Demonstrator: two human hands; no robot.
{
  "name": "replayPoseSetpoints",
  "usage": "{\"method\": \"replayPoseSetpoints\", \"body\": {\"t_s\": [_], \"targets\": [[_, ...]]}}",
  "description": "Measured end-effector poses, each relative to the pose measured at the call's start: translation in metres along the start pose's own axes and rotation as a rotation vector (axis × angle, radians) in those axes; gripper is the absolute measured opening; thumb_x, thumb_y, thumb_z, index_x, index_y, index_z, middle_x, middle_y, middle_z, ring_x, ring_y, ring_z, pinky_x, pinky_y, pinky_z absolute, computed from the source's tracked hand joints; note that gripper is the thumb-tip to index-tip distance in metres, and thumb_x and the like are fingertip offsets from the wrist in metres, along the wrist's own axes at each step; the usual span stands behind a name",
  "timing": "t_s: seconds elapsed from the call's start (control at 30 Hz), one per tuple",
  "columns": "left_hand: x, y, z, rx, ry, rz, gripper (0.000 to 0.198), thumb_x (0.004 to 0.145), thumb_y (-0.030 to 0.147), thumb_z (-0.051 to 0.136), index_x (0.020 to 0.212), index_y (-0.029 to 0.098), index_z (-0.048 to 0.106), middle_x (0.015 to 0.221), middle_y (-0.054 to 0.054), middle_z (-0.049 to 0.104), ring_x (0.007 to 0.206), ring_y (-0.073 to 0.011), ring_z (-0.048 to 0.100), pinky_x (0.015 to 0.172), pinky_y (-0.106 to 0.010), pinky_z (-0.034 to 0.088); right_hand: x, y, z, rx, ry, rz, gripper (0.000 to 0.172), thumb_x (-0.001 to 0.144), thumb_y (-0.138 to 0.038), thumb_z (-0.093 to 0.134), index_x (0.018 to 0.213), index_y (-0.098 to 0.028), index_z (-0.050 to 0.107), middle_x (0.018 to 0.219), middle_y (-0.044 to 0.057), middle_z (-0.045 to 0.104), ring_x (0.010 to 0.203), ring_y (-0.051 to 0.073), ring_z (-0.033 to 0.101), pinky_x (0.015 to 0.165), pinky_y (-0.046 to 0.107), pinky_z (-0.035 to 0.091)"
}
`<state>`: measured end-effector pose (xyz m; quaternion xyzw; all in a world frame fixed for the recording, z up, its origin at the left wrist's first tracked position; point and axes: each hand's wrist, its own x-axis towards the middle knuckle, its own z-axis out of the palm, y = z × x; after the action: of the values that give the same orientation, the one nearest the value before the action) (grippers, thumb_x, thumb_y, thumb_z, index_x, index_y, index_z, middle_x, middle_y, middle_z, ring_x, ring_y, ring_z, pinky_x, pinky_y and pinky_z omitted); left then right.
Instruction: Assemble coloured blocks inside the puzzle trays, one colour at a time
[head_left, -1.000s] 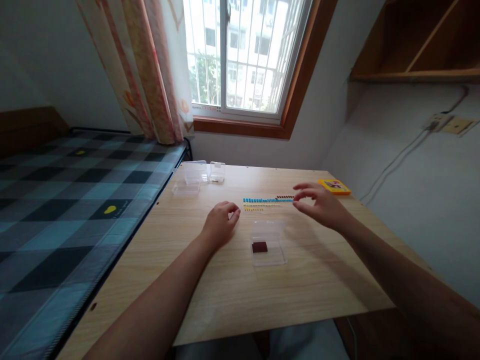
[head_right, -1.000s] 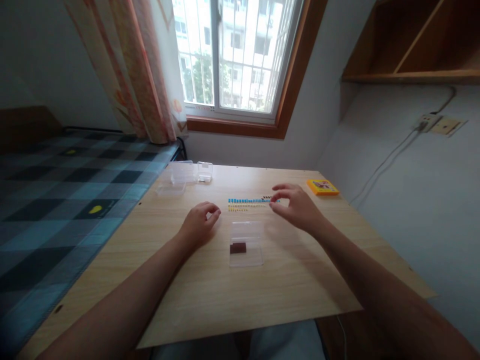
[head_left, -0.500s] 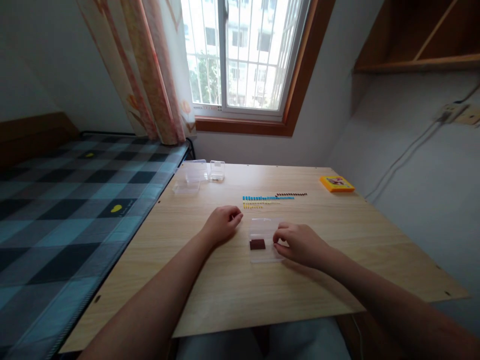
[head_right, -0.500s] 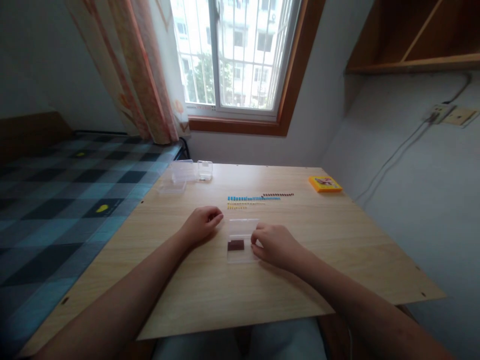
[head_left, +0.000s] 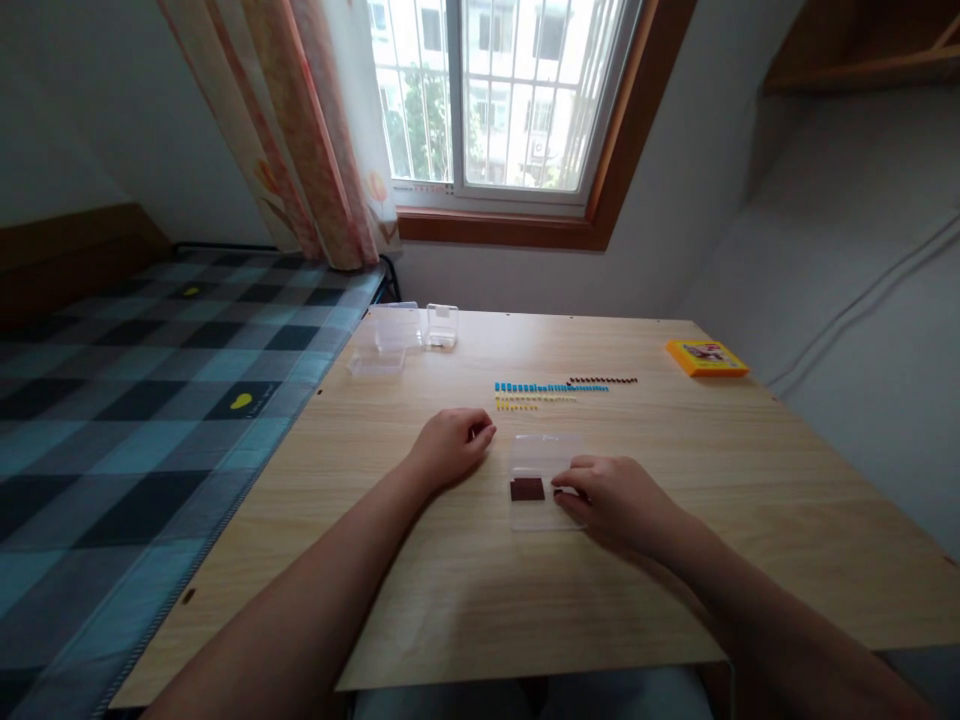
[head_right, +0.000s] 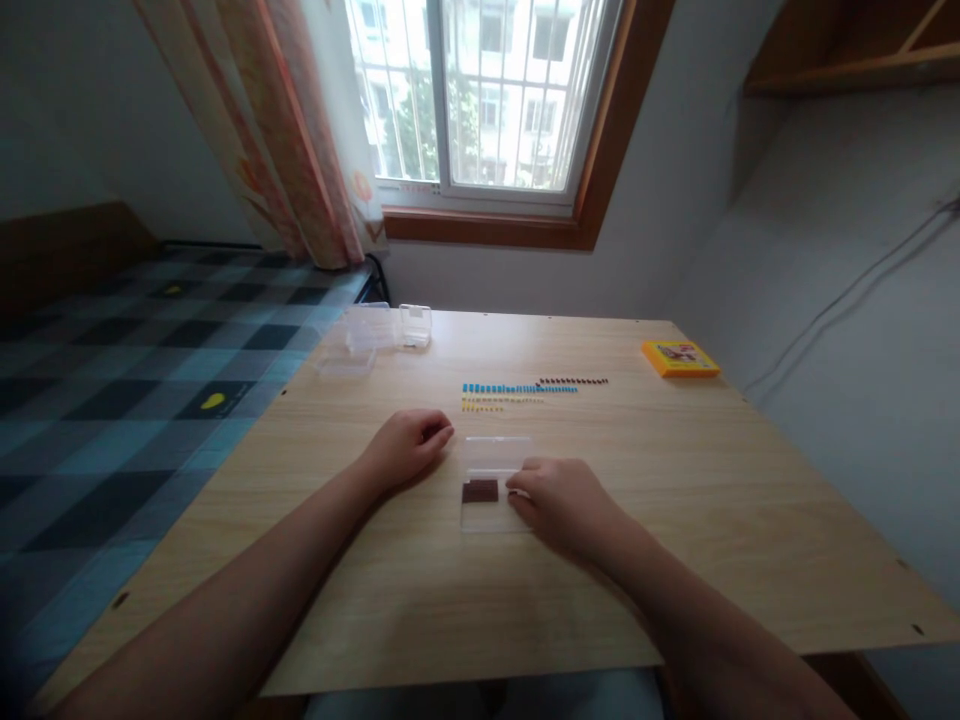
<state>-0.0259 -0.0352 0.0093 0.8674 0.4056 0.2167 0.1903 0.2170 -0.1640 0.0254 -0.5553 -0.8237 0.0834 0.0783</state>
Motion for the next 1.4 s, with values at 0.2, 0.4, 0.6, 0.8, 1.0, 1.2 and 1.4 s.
{"method": "replayPoseSetpoints", "body": {"t_s": [0.2, 0.4, 0.6, 0.8, 1.0, 1.2, 1.4], "targets": [[-0.001, 0.006, 0.000, 0.063, -0.019, 0.020, 0.020, 0.092, 0.025, 0.057, 0.079, 0.018, 0.070, 0.076, -0.004, 0.070, 0.070, -0.0169, 0.060, 0.066, -0.029, 0.040, -0.010, 0.007, -0.006, 0.045, 0.050, -0.067, 0.026, 0.099, -0.024, 0.054, 0.096, -0.023, 0.080, 0.085, 0.004, 0.074, 0.072, 0.015, 0.066, 0.065, 0.027, 0.038], [-0.008, 0.015, -0.007, 0.084, -0.179, 0.154, 0.022, 0.084, 0.015, 0.055, 0.090, 0.022, 0.076, 0.081, -0.002, 0.075, 0.073, -0.0176, 0.065, 0.069, -0.028, 0.043, -0.007, 0.010, -0.004, 0.067, 0.011, -0.063, 0.024, 0.097, -0.022, 0.056, 0.091, -0.023, 0.080, 0.081, 0.002, 0.074, 0.069, 0.014, 0.063, 0.063, 0.028, 0.034], [-0.012, 0.028, -0.020, 0.199, -0.258, 0.184, 0.024, 0.083, 0.019, 0.055, 0.095, 0.023, 0.075, 0.081, -0.001, 0.075, 0.071, -0.0185, 0.064, 0.066, -0.029, 0.041, -0.006, 0.009, -0.002, 0.069, 0.014, -0.036, 0.025, 0.097, -0.023, 0.056, 0.093, -0.024, 0.081, 0.083, 0.003, 0.076, 0.071, 0.015, 0.065, 0.064, 0.027, 0.035], [-0.014, 0.036, -0.022, 0.156, -0.373, 0.197, 0.020, 0.090, 0.032, 0.056, 0.086, 0.022, 0.073, 0.078, -0.002, 0.074, 0.069, -0.0177, 0.063, 0.060, -0.028, 0.036, -0.005, 0.008, 0.001, 0.070, 0.042, -0.035, 0.025, 0.098, -0.024, 0.056, 0.095, -0.024, 0.081, 0.084, 0.004, 0.076, 0.072, 0.015, 0.066, 0.065, 0.027, 0.037], [-0.015, 0.032, -0.014, 0.145, -0.362, 0.195, 0.024, 0.092, 0.042, 0.060, 0.087, 0.023, 0.073, 0.084, -0.004, 0.076, 0.076, -0.0205, 0.066, 0.063, -0.029, 0.038, -0.005, 0.010, 0.001, 0.070, 0.047, -0.040, 0.025, 0.098, -0.025, 0.056, 0.096, -0.024, 0.081, 0.085, 0.004, 0.077, 0.074, 0.016, 0.067, 0.067, 0.027, 0.039], [-0.014, 0.034, -0.013, 0.168, -0.363, 0.180, 0.026, 0.091, 0.042, 0.062, 0.080, 0.021, 0.071, 0.077, -0.004, 0.073, 0.067, -0.0193, 0.063, 0.059, -0.030, 0.035, -0.005, 0.008, 0.003, 0.072, 0.045, -0.061, 0.025, 0.099, -0.025, 0.057, 0.102, -0.027, 0.081, 0.085, 0.003, 0.078, 0.074, 0.015, 0.069, 0.067, 0.026, 0.041], [-0.014, 0.032, -0.011, 0.191, -0.381, 0.194, 0.026, 0.091, 0.042, 0.061, 0.080, 0.021, 0.071, 0.079, -0.005, 0.074, 0.070, -0.0200, 0.064, 0.060, -0.030, 0.035, -0.006, 0.009, 0.006, 0.070, 0.073, -0.046, 0.026, 0.100, -0.029, 0.057, 0.104, -0.028, 0.082, 0.086, 0.004, 0.079, 0.072, 0.016, 0.070, 0.066, 0.026, 0.041]]}}
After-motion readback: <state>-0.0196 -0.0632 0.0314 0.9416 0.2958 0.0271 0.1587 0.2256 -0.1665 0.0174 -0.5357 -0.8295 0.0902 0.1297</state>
